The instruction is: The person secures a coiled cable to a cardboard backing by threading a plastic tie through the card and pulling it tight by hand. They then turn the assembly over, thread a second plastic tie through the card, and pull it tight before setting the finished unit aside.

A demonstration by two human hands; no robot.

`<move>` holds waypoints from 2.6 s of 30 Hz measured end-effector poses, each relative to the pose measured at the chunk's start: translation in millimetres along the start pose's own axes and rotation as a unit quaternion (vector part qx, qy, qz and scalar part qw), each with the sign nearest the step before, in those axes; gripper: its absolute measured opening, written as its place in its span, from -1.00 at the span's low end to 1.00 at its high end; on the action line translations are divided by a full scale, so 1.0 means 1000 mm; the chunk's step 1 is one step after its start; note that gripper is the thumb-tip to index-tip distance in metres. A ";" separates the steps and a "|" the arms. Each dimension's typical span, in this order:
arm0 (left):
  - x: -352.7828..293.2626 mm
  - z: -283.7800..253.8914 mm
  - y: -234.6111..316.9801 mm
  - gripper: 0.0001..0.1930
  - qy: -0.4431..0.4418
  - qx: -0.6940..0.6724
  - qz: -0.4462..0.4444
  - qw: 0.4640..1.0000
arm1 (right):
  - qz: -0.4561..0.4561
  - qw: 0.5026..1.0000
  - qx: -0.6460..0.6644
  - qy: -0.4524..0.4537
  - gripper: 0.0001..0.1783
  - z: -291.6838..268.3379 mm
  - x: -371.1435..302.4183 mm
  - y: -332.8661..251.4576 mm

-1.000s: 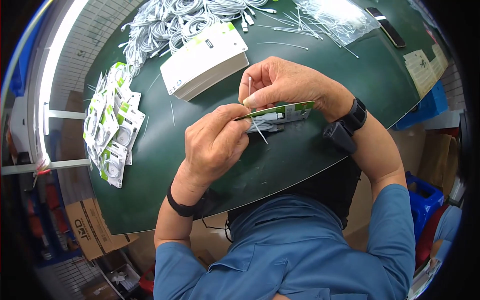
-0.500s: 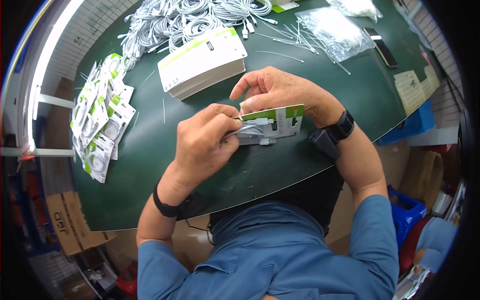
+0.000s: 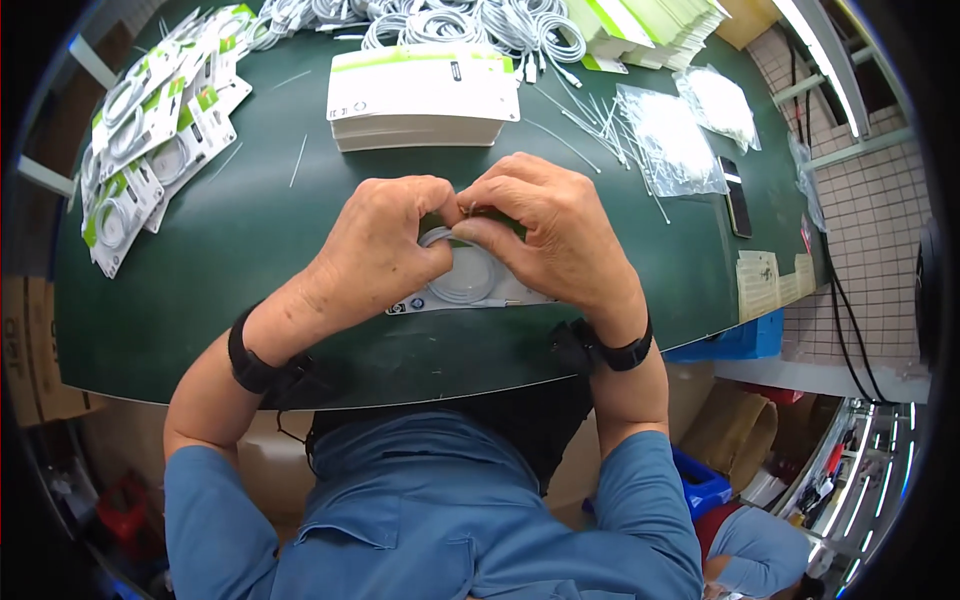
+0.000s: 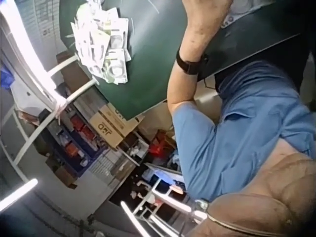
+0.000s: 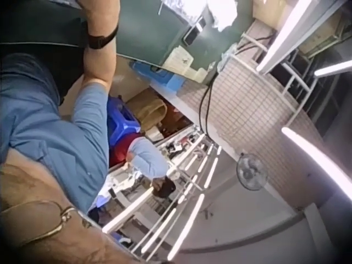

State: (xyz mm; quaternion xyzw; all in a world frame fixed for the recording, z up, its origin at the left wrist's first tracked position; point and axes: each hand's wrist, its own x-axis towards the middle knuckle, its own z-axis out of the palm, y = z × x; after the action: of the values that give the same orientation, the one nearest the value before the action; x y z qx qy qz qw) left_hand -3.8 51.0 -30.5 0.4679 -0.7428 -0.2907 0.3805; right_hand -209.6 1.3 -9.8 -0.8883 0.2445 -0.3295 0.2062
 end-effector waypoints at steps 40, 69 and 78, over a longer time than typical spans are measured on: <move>-0.005 0.015 -0.017 -0.91 -0.053 -0.163 -0.134 0.976 | 0.034 0.994 -0.031 0.094 -0.83 0.036 -0.004 0.023; -0.009 0.022 -0.018 -0.90 -0.087 -0.204 -0.188 0.957 | 0.115 0.991 0.047 0.047 -0.85 0.030 -0.006 0.016; -0.008 0.023 -0.020 -0.84 -0.069 -0.226 -0.175 0.956 | 0.075 0.995 0.046 0.039 -0.87 0.029 -0.011 0.017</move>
State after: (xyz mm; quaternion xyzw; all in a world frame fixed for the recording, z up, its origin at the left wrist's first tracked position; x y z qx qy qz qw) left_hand -11.8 52.1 -60.7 0.4711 -0.5889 -0.5441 0.3677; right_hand -202.2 -0.7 -44.0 -0.8434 0.3027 -0.3589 0.2613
